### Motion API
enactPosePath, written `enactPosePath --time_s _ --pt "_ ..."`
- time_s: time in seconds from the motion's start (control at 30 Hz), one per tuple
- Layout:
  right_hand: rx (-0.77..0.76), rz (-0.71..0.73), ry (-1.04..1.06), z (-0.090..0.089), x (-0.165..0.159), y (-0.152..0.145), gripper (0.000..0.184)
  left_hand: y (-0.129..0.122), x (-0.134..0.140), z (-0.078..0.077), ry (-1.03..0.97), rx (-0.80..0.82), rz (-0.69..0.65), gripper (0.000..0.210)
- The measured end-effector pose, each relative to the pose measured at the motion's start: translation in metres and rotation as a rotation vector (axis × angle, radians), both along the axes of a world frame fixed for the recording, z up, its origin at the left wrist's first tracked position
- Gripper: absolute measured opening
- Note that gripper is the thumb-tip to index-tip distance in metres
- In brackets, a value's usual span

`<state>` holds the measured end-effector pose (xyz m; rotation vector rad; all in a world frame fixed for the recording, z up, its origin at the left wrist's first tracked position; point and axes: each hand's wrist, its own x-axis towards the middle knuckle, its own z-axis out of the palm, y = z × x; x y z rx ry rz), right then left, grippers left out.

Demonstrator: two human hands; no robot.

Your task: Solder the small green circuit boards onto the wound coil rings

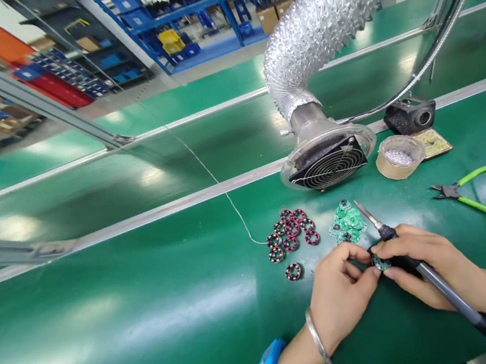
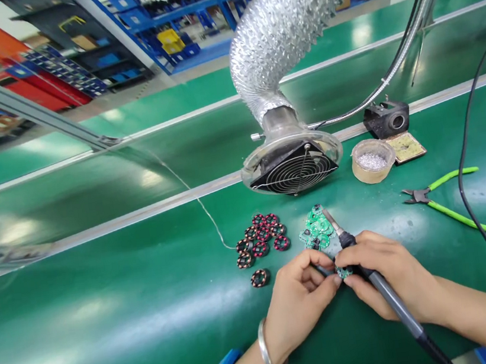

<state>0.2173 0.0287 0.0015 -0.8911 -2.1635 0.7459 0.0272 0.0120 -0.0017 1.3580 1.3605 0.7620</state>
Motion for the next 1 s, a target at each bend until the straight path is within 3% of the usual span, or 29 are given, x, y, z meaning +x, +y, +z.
enactPosePath --time_s 0.07,0.23,0.4,0.63,0.8,1.0 --pt "0.010 0.006 -0.002 0.000 -0.002 0.000 0.030 -0.001 -0.004 -0.002 -0.022 0.044 -0.019 0.013" --pt "0.011 0.004 -0.003 -0.001 -0.001 0.000 0.031 -0.002 -0.010 -0.005 0.014 0.456 -0.157 0.019" --pt "-0.020 -0.048 0.012 -0.001 0.003 -0.001 0.032 -0.002 -0.013 -0.007 0.088 0.473 -0.111 0.013" --pt "-0.018 -0.101 0.018 0.000 0.005 -0.004 0.029 -0.007 -0.012 -0.007 0.245 0.696 -0.215 0.020" --pt "-0.066 -0.088 0.013 0.003 0.006 -0.003 0.029 -0.008 -0.014 -0.005 0.228 0.684 -0.183 0.019" --pt "-0.084 -0.091 0.021 0.006 0.004 -0.003 0.029 -0.011 -0.014 -0.005 0.379 0.725 -0.273 0.025"
